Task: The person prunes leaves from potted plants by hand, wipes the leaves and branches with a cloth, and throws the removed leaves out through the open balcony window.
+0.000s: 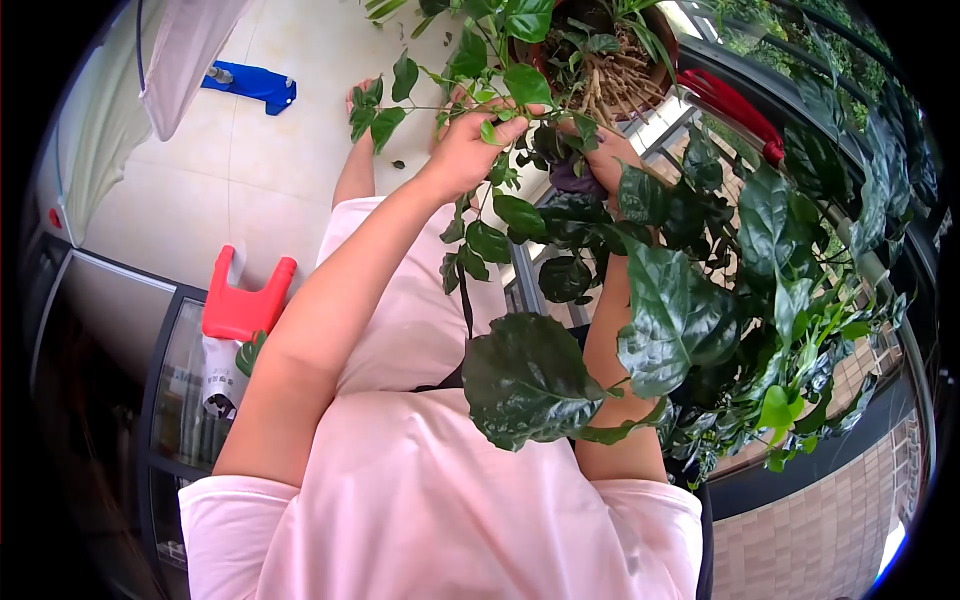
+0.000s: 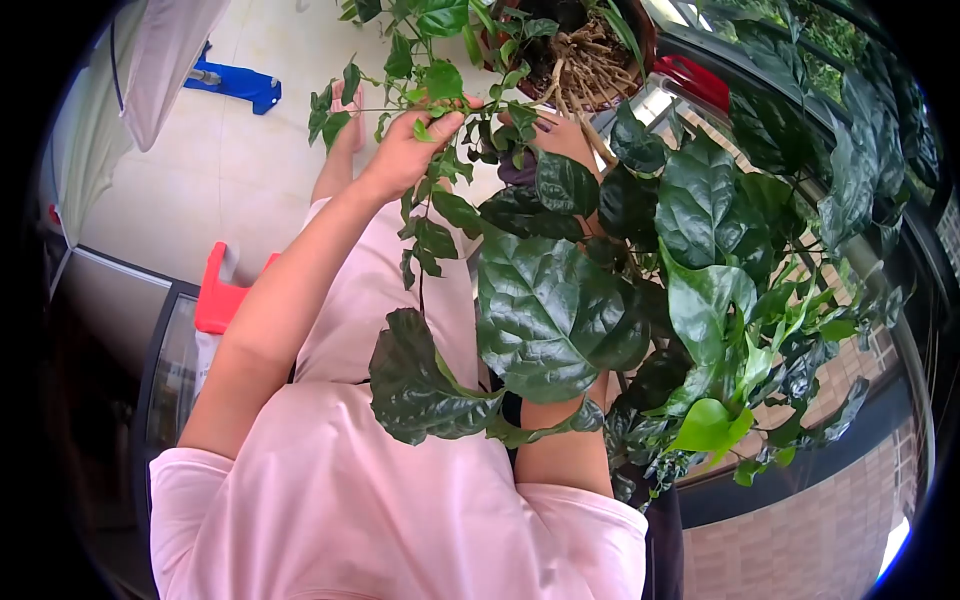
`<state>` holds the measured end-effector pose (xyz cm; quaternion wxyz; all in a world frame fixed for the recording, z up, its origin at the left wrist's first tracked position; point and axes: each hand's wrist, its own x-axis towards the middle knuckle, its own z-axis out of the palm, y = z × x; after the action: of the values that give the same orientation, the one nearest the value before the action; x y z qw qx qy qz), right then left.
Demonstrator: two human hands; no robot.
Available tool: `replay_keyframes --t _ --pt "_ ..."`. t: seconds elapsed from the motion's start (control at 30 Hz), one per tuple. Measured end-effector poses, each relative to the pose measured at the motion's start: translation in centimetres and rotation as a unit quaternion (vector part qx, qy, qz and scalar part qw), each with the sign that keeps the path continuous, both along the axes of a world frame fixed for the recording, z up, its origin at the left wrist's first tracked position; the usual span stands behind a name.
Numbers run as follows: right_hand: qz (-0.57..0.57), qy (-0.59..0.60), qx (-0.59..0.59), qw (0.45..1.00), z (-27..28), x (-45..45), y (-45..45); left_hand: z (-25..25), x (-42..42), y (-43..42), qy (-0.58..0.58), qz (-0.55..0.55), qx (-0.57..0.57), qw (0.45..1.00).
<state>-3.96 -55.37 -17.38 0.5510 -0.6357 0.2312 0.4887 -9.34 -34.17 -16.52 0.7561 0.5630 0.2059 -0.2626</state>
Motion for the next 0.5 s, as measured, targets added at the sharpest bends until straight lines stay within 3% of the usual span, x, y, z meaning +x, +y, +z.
replay_keyframes --t 0.03,0.13,0.23,0.37,0.47,0.5 --pt "-0.019 0.012 0.005 1.0 0.6 0.2 1.1 -0.1 0.2 0.0 -0.05 0.013 0.013 0.999" --pt "-0.056 0.063 0.015 0.996 1.1 0.5 1.6 0.7 0.4 0.6 0.026 -0.002 -0.041 0.999" --pt "-0.088 0.085 0.023 0.992 2.3 0.6 2.5 -0.4 -0.2 0.4 0.021 -0.006 -0.027 0.999" --pt "0.003 -0.124 -0.038 0.992 -0.7 -1.4 1.8 -0.4 0.0 0.3 -0.028 0.016 -0.024 0.999" --pt "0.07 -0.193 -0.118 0.972 -1.1 -1.8 0.8 -0.2 0.5 0.2 -0.017 -0.003 -0.009 1.0" --pt "0.045 -0.205 -0.139 0.968 -2.1 -2.3 -0.1 -0.3 0.4 0.2 0.026 -0.02 -0.014 0.999"
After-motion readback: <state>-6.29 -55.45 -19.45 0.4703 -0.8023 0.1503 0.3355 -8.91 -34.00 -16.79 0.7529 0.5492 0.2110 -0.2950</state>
